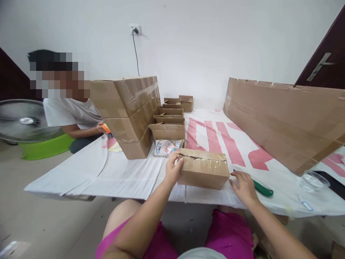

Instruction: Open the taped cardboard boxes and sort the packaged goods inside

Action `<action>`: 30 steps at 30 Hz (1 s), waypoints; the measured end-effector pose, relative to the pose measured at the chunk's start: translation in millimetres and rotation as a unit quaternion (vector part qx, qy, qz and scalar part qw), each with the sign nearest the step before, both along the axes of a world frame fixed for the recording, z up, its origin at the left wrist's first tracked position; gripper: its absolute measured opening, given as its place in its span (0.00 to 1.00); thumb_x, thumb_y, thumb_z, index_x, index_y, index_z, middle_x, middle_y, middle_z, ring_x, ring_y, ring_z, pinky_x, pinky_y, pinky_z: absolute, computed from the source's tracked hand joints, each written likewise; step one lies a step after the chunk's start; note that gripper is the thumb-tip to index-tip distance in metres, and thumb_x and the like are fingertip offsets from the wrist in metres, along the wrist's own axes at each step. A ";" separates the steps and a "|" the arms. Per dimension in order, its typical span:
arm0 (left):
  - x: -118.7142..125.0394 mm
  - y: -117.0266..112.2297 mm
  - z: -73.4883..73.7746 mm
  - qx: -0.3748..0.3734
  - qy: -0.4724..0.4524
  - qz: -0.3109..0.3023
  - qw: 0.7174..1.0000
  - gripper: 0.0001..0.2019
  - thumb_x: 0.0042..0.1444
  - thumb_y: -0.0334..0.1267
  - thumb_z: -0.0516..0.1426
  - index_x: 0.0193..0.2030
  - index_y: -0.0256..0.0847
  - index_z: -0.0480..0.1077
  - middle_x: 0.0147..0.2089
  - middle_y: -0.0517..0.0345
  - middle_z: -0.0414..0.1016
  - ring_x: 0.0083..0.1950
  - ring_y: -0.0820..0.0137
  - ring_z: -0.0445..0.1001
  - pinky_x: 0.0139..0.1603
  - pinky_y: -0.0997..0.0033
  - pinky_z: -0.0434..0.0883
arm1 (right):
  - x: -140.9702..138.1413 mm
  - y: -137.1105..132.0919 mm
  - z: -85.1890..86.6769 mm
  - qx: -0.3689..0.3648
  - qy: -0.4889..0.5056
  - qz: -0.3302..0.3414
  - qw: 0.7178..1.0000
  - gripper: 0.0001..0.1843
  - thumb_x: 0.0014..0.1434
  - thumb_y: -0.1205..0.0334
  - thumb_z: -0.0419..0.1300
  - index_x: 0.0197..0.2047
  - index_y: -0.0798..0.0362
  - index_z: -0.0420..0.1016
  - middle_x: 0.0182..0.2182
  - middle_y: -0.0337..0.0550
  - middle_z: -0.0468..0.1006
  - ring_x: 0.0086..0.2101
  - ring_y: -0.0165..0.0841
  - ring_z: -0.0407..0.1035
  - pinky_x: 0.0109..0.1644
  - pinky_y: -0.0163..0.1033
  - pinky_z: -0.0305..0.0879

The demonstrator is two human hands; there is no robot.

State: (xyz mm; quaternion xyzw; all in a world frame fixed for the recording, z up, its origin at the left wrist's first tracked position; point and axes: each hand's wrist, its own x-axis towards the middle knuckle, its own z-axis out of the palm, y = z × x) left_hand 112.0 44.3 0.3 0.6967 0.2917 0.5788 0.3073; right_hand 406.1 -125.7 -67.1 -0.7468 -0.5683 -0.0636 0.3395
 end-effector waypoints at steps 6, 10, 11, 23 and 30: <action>3.4 -10.1 -0.6 -0.013 -0.003 -0.015 1.000 0.07 0.55 0.40 0.54 0.28 0.43 0.66 0.46 0.50 0.75 0.55 0.58 0.69 0.60 0.51 0.64 | 62.6 -27.8 -8.4 -0.158 -0.097 -0.138 0.973 0.24 0.49 0.53 0.53 0.46 0.49 0.78 0.45 0.55 0.79 0.45 0.55 0.71 0.44 0.61 0.66; 4.2 -10.1 1.5 -0.024 0.003 -0.013 1.000 0.06 0.54 0.39 0.54 0.27 0.43 0.65 0.46 0.50 0.75 0.55 0.58 0.68 0.60 0.51 0.64 | 73.9 -20.8 -1.0 -0.154 -0.090 -0.124 0.976 0.20 0.45 0.57 0.54 0.40 0.51 0.78 0.36 0.54 0.81 0.37 0.50 0.75 0.41 0.54 0.70; 4.1 -10.2 1.9 -0.023 0.001 -0.015 1.000 0.06 0.53 0.39 0.54 0.27 0.43 0.65 0.46 0.50 0.75 0.55 0.58 0.68 0.60 0.51 0.64 | 74.8 -16.6 5.9 -0.147 -0.092 -0.117 0.978 0.19 0.45 0.57 0.54 0.40 0.51 0.78 0.35 0.52 0.81 0.37 0.48 0.75 0.41 0.52 0.70; 3.9 -16.1 4.0 0.006 0.005 -0.011 1.000 0.06 0.54 0.38 0.53 0.27 0.44 0.63 0.44 0.51 0.75 0.55 0.58 0.68 0.60 0.51 0.63 | -55.2 34.5 199.3 -0.114 -0.270 0.172 0.941 0.22 0.66 0.57 0.44 0.58 0.49 0.68 0.45 0.45 0.80 0.39 0.38 0.75 0.41 0.41 0.67; 1.3 -19.3 1.1 0.042 0.006 -0.006 0.999 0.07 0.58 0.40 0.52 0.30 0.44 0.66 0.45 0.51 0.75 0.56 0.58 0.67 0.60 0.52 0.63 | -127.9 58.2 226.9 -0.233 -0.409 0.202 0.859 0.18 0.63 0.67 0.49 0.52 0.50 0.73 0.30 0.45 0.79 0.28 0.36 0.73 0.29 0.37 0.56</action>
